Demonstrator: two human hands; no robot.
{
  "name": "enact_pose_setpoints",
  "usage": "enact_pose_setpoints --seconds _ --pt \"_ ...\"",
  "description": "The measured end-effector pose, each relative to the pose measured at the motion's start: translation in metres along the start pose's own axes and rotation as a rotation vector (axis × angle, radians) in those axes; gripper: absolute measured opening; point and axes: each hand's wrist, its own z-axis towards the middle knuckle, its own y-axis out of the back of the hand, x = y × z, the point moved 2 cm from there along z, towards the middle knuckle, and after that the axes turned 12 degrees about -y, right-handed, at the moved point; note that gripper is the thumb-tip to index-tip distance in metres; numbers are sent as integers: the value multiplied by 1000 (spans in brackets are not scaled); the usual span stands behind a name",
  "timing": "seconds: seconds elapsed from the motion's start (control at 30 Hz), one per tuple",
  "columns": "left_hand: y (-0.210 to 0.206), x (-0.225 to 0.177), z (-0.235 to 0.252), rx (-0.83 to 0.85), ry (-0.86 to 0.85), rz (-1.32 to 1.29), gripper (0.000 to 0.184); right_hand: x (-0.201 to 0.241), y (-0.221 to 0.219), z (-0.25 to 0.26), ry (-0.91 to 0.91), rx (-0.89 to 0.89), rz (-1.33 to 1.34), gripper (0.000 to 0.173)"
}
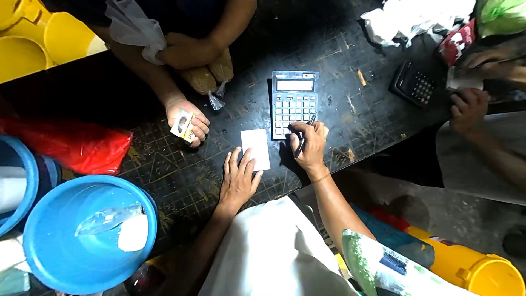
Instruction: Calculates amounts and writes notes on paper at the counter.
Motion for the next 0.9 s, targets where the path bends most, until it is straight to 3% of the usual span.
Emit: enact_pose_setpoints --seconds 0.27,0.5,0.67,0.9 --pt "0 -1 0 7 -2 -2 45 -10 11 -17 -56 -69 4 28" --pt "1 -2 0 5 2 -17 46 9 0 -13 -25 115 14 31" --pt "1 -1 0 12 1 -3 46 7 1 -21 18 77 58 30" --pt "2 -1 -1 12 4 -6 46 -11 8 -12 -88 -24 -27 31"
